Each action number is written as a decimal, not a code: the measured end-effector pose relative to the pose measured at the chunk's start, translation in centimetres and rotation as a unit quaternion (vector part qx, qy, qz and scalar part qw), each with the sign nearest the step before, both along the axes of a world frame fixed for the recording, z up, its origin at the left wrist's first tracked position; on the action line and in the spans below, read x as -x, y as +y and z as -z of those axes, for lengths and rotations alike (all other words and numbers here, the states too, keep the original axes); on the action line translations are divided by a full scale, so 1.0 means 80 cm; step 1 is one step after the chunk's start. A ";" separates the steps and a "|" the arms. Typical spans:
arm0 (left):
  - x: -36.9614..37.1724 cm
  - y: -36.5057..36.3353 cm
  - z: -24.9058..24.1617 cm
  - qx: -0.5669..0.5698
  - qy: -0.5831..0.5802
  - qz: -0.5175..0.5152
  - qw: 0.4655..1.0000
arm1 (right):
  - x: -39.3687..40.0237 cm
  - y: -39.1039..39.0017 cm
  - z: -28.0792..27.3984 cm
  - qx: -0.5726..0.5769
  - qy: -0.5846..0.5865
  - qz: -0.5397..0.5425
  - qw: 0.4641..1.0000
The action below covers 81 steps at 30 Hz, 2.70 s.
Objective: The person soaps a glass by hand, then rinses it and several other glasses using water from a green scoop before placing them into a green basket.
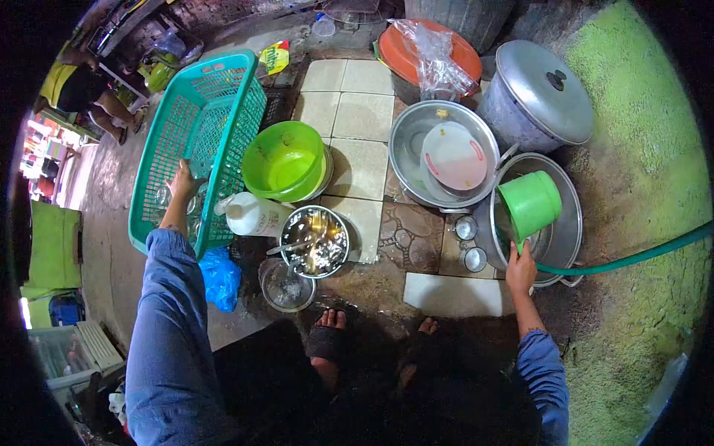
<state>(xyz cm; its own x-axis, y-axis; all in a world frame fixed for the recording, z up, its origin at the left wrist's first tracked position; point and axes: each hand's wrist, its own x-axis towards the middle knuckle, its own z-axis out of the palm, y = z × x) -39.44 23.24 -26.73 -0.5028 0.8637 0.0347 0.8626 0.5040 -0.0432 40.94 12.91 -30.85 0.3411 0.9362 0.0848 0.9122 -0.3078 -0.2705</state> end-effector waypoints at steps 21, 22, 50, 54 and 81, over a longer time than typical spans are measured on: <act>0.004 0.056 -0.038 -0.369 0.097 0.132 0.915 | -0.040 0.022 0.029 0.110 0.067 0.032 0.991; -0.064 0.053 -0.090 -0.421 0.165 0.144 0.880 | -0.053 0.028 0.045 0.153 0.069 0.008 0.986; -0.808 -0.111 0.164 0.041 -0.155 0.626 0.763 | -0.072 -0.020 -0.067 0.262 0.585 0.048 0.766; -0.813 -0.093 0.164 0.175 -0.180 0.597 0.762 | -0.057 -0.073 -0.052 0.131 0.419 0.012 0.899; -0.732 -0.159 0.162 0.203 -0.839 -0.062 0.500 | 0.004 -0.110 -0.043 -0.100 0.165 -0.109 0.975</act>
<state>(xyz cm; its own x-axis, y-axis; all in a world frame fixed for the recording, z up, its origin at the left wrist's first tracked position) 19.09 10.56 -39.69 0.4203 0.5863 -0.6925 -0.1820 0.8021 0.5687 40.62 4.07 -27.39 0.1756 0.9656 0.1918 0.8028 -0.0277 -0.5955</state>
